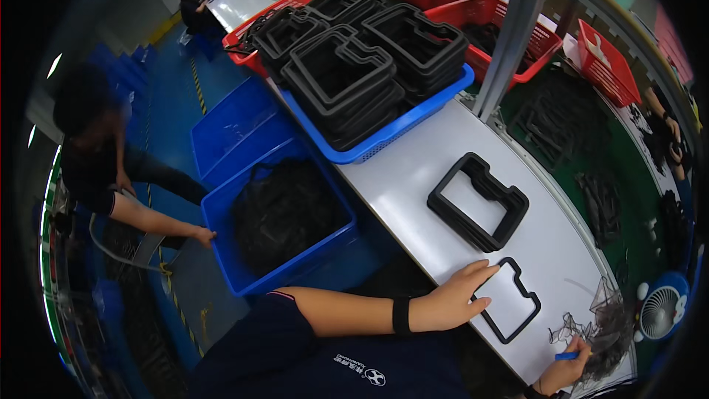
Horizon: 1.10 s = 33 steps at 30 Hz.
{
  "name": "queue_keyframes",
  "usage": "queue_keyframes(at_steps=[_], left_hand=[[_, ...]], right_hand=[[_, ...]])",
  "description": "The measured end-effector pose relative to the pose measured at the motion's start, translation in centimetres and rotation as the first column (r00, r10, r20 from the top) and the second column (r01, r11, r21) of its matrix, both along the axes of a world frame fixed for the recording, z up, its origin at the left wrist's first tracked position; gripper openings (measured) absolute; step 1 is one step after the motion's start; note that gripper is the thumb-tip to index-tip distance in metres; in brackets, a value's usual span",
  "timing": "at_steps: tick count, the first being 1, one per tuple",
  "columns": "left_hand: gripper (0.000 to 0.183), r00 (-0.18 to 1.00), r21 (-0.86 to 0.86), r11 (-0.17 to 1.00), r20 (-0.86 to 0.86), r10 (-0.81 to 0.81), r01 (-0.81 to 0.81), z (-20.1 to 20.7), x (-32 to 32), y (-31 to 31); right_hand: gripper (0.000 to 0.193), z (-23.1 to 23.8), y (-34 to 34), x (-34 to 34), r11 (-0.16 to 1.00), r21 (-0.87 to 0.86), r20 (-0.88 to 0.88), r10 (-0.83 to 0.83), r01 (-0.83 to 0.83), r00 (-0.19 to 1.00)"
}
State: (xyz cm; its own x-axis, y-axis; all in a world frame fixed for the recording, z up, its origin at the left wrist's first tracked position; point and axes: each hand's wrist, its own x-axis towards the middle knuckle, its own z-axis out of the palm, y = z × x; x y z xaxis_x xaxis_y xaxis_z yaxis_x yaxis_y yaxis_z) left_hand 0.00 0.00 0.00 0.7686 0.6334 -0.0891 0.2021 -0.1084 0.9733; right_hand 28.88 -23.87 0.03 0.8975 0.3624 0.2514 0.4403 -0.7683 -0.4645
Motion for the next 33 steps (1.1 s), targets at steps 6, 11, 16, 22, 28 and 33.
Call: queue_keyframes(at_steps=[6,11,16,22,28,33], left_hand=[[0.062,0.994,-0.197,0.980,0.104,0.045,-0.024,-0.1,-1.4,0.4],[0.065,0.990,-0.378,0.926,0.139,0.033,0.022,0.1,-0.4,0.3],[0.061,0.991,-0.578,0.813,0.132,0.005,0.073,0.5,-0.2,0.6],[0.029,0.959,0.054,0.992,0.257,-0.123,0.113,2.3,-0.7,-0.2],[0.015,0.932,0.320,0.937,0.276,-0.236,0.143,2.2,-0.2,-1.7],[0.014,0.912,0.434,0.896,0.322,-0.254,0.096,2.0,-0.7,-1.8]], right_hand=[[0.027,3.2,-2.9,0.9,0.972,0.086,0.406,0.168,-0.220,0.898],[0.020,-0.4,2.9,-0.3,0.510,0.054,0.909,0.330,-0.859,0.253],[0.044,3.0,3.7,-9.1,0.951,-0.021,-0.055,0.308,-0.309,0.950],[0.077,7.3,7.1,-12.6,0.848,-0.040,-0.073,0.526,-0.529,0.848],[0.043,9.1,9.0,-14.0,0.477,-0.194,0.146,0.878,-0.858,0.455],[0.020,9.4,10.1,-15.3,0.488,-0.301,-0.020,0.856,-0.819,0.517]])
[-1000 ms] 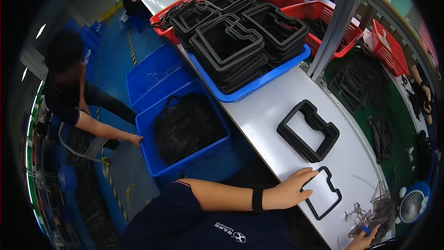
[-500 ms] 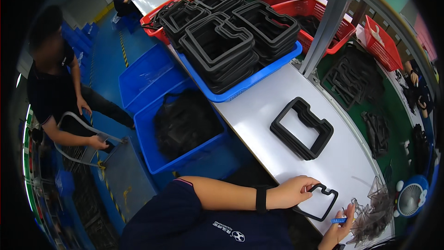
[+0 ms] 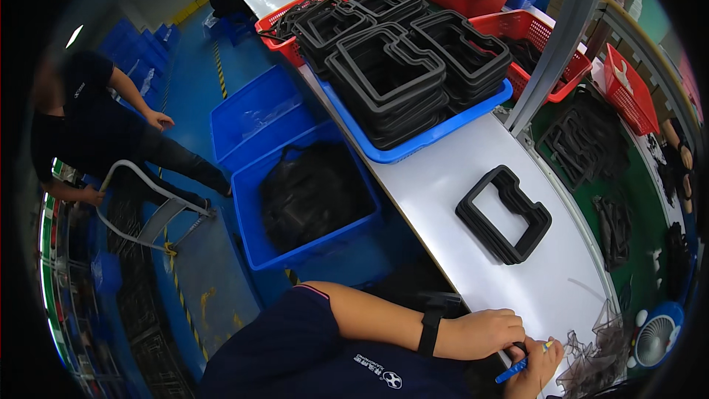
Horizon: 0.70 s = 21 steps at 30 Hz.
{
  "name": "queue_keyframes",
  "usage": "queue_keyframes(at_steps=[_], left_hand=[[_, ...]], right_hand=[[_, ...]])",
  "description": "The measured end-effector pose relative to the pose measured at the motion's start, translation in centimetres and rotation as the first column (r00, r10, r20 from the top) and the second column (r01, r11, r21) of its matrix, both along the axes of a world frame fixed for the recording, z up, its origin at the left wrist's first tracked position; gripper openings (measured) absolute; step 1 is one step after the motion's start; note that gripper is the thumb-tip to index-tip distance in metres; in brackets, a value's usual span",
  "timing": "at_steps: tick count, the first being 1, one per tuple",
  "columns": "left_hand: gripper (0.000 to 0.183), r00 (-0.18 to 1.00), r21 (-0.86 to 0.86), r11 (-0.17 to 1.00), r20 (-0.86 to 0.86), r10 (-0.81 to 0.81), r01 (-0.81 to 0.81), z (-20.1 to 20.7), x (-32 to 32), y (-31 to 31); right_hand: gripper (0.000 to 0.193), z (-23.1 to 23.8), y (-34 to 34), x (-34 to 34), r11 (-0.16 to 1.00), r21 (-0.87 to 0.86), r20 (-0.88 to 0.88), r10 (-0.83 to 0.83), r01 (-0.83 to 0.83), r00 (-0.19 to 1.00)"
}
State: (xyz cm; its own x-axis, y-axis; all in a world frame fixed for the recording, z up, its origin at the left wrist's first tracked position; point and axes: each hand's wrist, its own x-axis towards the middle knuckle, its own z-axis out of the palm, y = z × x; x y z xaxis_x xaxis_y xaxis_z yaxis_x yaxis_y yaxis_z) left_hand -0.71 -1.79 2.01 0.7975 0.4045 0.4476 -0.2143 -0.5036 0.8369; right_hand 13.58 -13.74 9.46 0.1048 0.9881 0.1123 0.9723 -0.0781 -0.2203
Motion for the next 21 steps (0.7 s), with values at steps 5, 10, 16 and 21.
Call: queue_keyframes(at_steps=[5,10,16,21], left_hand=[[0.015,0.997,-0.004,0.997,0.031,-0.072,0.072,-0.5,-0.7,0.2],[0.016,0.990,-0.121,0.987,0.109,-0.091,0.104,-0.3,-1.6,0.6],[0.016,1.000,-0.345,0.939,-0.002,0.009,-0.009,0.8,-2.5,2.5],[0.020,0.992,-0.146,0.989,0.121,0.024,-0.006,0.0,-2.5,2.4]], right_hand=[[0.022,-4.0,-2.1,3.7,0.982,-0.028,-0.028,0.183,-0.184,0.983],[0.007,-2.8,-4.5,4.9,0.979,-0.179,-0.290,-0.150,0.101,0.945],[0.013,-8.1,-9.8,10.1,0.831,-0.175,-0.422,-0.548,0.529,0.722],[0.004,-6.4,-7.7,6.9,0.895,0.047,-0.489,-0.366,0.443,0.792]])
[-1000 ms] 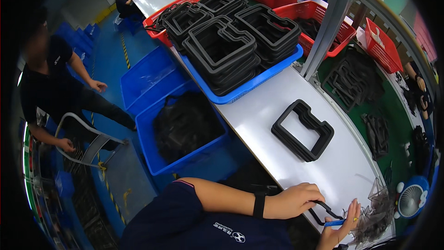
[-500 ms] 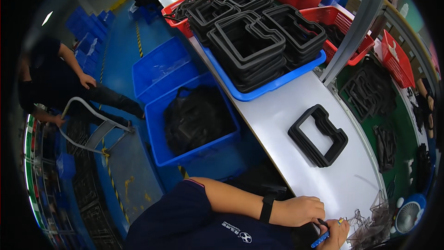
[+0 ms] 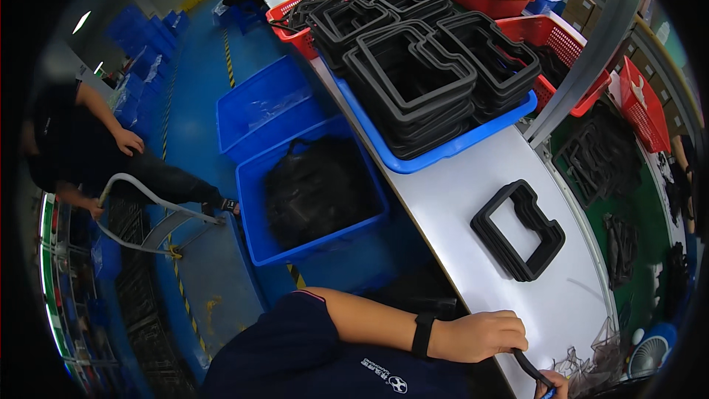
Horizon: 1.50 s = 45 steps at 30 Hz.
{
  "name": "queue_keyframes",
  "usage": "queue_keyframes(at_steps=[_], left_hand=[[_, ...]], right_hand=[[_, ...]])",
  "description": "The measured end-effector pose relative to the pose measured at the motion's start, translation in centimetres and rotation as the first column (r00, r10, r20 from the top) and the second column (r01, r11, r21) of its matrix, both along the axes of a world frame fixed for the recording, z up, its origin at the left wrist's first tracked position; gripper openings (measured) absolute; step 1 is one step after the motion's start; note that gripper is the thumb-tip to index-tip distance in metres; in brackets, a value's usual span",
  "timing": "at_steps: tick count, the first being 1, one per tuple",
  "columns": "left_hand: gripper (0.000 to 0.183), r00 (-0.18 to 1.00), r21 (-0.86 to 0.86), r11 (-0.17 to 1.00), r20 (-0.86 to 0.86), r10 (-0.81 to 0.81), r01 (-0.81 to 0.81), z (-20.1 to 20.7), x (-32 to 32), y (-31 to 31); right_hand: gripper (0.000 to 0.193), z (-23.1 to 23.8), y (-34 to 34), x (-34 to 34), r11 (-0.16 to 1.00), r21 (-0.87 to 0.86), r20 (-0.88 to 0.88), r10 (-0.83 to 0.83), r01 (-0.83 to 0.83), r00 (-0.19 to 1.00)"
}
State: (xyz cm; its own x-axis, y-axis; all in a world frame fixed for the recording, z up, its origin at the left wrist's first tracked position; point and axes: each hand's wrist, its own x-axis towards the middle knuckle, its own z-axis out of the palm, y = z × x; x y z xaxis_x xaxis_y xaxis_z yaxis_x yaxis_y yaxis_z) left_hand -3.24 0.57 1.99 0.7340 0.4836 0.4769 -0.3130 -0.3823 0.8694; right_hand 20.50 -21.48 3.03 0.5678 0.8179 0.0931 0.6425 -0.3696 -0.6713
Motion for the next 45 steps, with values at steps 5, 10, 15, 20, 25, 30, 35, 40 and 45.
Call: queue_keyframes(at_steps=[5,10,15,20,25,30,35,40,45], left_hand=[[0.025,0.926,0.177,0.984,-0.370,0.078,-0.012,-4.2,0.3,0.9],[0.023,0.927,0.217,0.976,-0.360,0.108,-0.029,-4.2,0.4,0.7],[0.015,0.961,0.084,0.996,-0.276,0.027,-0.004,-3.1,0.1,0.8],[0.014,0.981,0.002,1.000,-0.195,-0.007,0.007,-2.0,-0.5,0.4],[0.013,0.976,-0.006,0.999,-0.212,0.038,-0.040,-2.1,-0.5,0.5],[0.017,0.977,0.077,0.982,-0.119,0.179,-0.170,-2.8,-1.8,0.6],[0.023,0.979,-0.077,0.977,0.011,0.202,-0.201,-1.6,-4.5,1.6],[0.019,0.990,-0.280,0.952,0.037,0.138,-0.123,-2.7,-5.6,1.6],[0.021,0.971,-0.281,0.945,0.123,0.207,-0.166,-3.1,-7.6,1.4]], right_hand=[[0.011,-3.2,0.2,-0.6,0.995,0.062,0.017,0.080,-0.081,0.997],[0.014,-2.6,1.5,-2.9,0.986,0.160,-0.072,0.055,-0.043,0.996],[0.016,-2.4,1.8,-3.5,0.973,0.231,-0.105,0.024,0.000,0.994],[0.018,-1.1,2.1,-3.7,0.975,0.222,-0.147,0.008,0.025,0.989],[0.015,-3.6,3.9,2.3,0.372,0.406,0.547,0.633,-0.835,0.548],[0.012,2.3,5.2,-6.4,0.972,0.227,-0.259,-0.007,0.067,0.966],[0.012,3.2,6.3,-6.4,0.994,0.108,-0.060,0.032,-0.025,0.998],[0.013,5.9,9.0,-9.2,0.982,0.147,0.084,0.107,-0.119,0.991],[0.016,7.4,9.6,-11.3,0.986,0.100,0.062,0.128,-0.133,0.990]])
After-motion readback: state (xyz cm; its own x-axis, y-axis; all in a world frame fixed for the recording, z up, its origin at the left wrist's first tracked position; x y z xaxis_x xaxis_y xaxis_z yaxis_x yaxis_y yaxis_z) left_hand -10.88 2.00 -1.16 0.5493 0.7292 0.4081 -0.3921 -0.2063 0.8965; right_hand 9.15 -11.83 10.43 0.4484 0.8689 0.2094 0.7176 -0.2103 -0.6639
